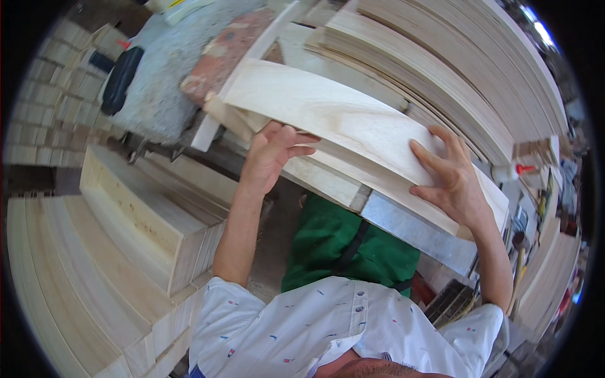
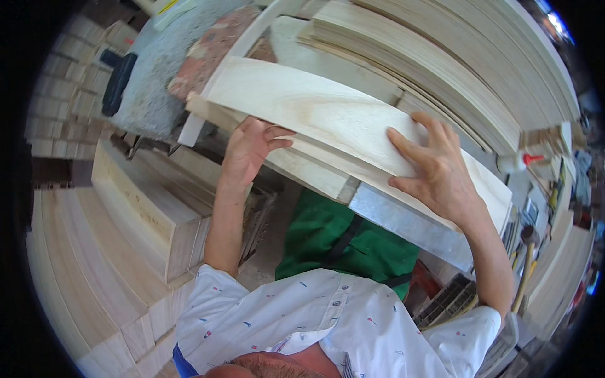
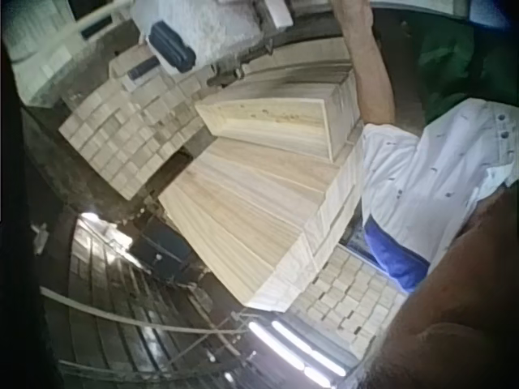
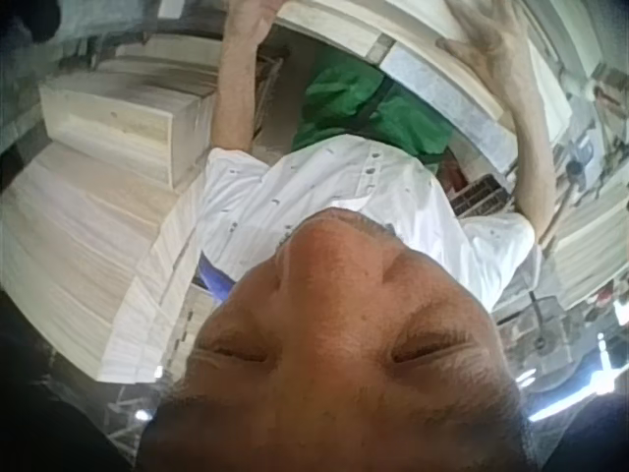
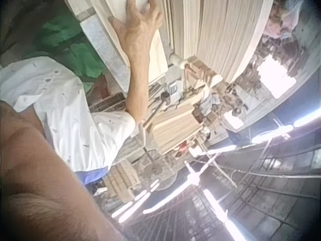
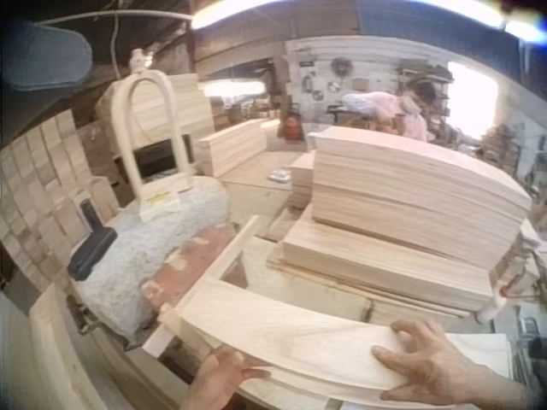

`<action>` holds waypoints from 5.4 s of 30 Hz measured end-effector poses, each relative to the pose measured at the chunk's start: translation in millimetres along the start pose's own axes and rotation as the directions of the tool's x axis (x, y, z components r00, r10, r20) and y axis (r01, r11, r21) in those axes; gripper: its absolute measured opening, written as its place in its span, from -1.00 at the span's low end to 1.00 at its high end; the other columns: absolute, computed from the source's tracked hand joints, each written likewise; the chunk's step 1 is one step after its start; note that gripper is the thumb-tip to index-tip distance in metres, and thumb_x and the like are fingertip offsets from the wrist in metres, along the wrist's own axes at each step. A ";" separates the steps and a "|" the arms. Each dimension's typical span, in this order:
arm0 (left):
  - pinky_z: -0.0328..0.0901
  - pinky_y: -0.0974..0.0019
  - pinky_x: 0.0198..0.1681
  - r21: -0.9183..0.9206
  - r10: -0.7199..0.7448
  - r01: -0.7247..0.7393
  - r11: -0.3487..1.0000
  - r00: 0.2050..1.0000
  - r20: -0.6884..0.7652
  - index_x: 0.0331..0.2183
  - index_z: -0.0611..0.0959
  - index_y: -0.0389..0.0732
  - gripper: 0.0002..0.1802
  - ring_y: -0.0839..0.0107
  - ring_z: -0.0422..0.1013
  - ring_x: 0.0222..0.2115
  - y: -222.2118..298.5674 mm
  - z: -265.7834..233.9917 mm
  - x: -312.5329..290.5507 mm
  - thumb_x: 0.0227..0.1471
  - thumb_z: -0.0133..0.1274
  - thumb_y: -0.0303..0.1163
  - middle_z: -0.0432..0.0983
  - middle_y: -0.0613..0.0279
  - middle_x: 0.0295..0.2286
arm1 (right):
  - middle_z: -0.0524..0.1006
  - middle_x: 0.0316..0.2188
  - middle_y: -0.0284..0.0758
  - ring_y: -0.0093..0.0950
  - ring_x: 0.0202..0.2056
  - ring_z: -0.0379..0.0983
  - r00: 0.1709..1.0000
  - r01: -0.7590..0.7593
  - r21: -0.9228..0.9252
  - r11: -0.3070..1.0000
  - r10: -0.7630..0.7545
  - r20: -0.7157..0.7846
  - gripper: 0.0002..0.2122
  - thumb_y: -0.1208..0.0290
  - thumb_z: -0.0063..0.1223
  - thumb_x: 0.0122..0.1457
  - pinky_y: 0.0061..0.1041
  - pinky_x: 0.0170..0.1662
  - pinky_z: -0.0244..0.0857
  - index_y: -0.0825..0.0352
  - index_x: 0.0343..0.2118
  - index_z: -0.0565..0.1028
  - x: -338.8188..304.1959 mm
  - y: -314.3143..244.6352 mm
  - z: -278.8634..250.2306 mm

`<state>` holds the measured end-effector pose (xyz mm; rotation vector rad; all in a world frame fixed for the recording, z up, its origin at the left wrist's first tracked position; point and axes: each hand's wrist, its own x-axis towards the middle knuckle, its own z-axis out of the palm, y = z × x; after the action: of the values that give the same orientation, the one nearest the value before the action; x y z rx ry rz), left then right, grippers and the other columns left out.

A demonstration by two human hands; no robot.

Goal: Assembling wooden boxes by applying wood glue and using a pneumatic nail gun to join panels.

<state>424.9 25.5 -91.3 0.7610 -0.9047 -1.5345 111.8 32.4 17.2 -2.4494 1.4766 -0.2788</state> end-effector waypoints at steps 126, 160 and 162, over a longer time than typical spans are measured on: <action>0.42 0.35 -0.51 -0.125 -0.128 0.105 0.987 0.973 -0.194 -0.58 0.43 -0.41 -0.57 0.23 0.51 -0.61 19.5 41.7 16.9 0.11 -0.19 -0.22 0.49 -0.16 -0.67 | 0.40 -0.69 -0.40 -0.68 -0.71 0.35 0.949 0.144 0.359 0.922 -0.232 0.215 -0.67 0.23 0.14 0.05 -0.73 -0.65 0.23 0.46 -0.33 0.45 209.0 -147.1 -62.8; 0.47 0.28 -0.52 -0.125 -0.134 0.113 0.986 0.975 -0.176 -0.52 0.46 -0.47 -0.57 0.19 0.51 -0.63 15.3 35.3 17.0 0.11 -0.14 -0.23 0.45 -0.01 -0.64 | 0.43 -0.71 -0.33 -0.63 -0.76 0.38 0.960 0.145 0.307 0.941 -0.209 0.188 -0.61 0.16 0.19 0.02 -0.71 -0.69 0.29 0.47 -0.36 0.45 231.9 -128.3 -54.7; 0.47 0.28 -0.52 -0.124 -0.132 0.111 0.986 0.975 -0.176 -0.51 0.46 -0.47 -0.58 0.19 0.51 -0.62 17.1 36.5 17.8 0.11 -0.14 -0.24 0.45 -0.01 -0.64 | 0.43 -0.71 -0.33 -0.63 -0.76 0.38 0.962 0.144 0.288 0.947 -0.202 0.183 -0.62 0.15 0.18 0.02 -0.70 -0.69 0.29 0.46 -0.37 0.45 230.7 -130.3 -56.8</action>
<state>399.2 11.8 -58.1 0.8728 -0.6380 -1.5792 310.4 -121.2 119.2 -2.3057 1.0591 -0.2309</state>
